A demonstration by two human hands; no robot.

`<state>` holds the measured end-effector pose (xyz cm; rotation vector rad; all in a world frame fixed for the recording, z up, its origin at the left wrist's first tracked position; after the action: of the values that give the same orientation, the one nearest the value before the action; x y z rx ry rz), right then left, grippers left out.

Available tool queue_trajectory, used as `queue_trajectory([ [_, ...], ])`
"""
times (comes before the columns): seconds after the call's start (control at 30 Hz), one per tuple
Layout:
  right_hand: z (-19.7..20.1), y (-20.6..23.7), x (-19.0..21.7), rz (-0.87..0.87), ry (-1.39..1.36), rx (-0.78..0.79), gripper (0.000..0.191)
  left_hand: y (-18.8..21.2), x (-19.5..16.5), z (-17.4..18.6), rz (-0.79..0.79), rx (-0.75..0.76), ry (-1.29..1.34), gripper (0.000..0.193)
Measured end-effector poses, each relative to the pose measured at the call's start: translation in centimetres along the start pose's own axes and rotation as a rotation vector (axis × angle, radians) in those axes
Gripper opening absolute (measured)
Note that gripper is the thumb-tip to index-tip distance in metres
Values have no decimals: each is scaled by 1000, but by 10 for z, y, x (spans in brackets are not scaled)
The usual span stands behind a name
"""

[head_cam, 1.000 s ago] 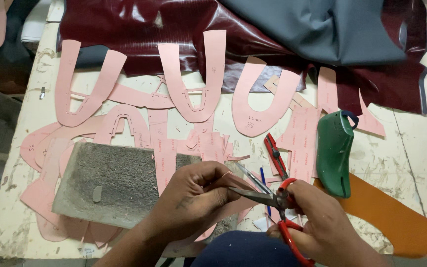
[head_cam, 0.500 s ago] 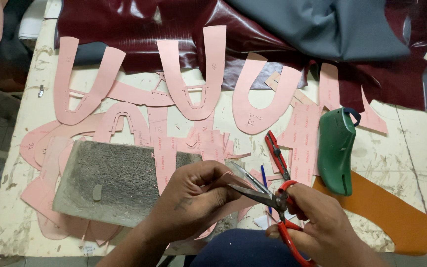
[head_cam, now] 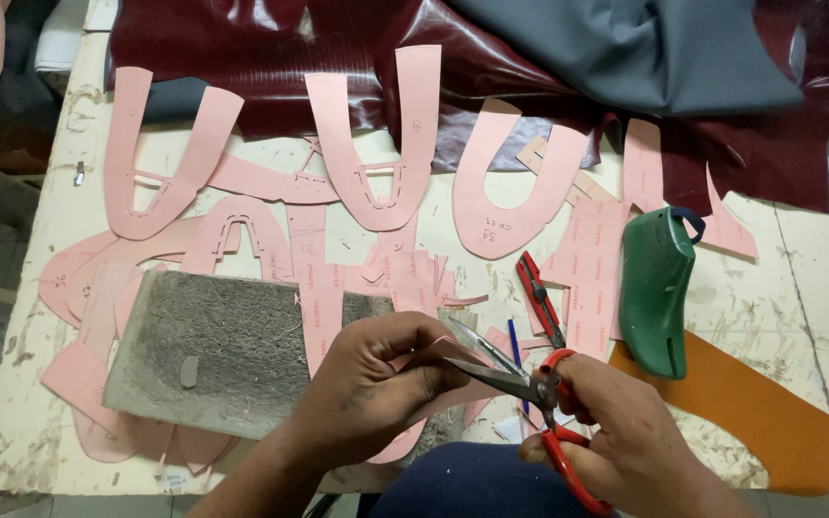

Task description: The person uses red-handled scissors to trim the edges of a pink U-shaped material piece, then places it on a gray block and marks it with a blue pen. The person handles multiple similar pink pieces and a green shoe last on the table.

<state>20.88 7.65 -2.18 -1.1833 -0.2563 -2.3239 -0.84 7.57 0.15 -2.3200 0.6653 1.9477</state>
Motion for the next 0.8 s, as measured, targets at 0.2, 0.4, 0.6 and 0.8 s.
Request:
queue_trajectory([
  [0.2, -9, 8, -22, -248, 96, 164, 55, 0, 1, 1, -2, 14, 10, 14],
  [0.4, 0, 2, -12, -99, 59, 52, 60, -1, 4, 3, -2, 8, 8, 11],
  [0.6, -7, 6, -22, -221, 108, 176, 53, -2, 10, 3, 23, 45, 77, 16],
  [0.8, -4, 2, -17, -182, 39, 116, 58, -5, 16, 7, 44, 5, 43, 15],
])
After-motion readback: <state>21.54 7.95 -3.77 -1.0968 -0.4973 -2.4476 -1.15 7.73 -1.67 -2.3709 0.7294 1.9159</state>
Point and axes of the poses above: each hand's wrist, its own y-axis away from the middle knuckle, its own z-axis out of the back of the hand, x = y × z, the point moved 7 cm from there along -y, towards the middle knuckle, and after that the axes turned 10 degrees about z, right-handed, at the moved point
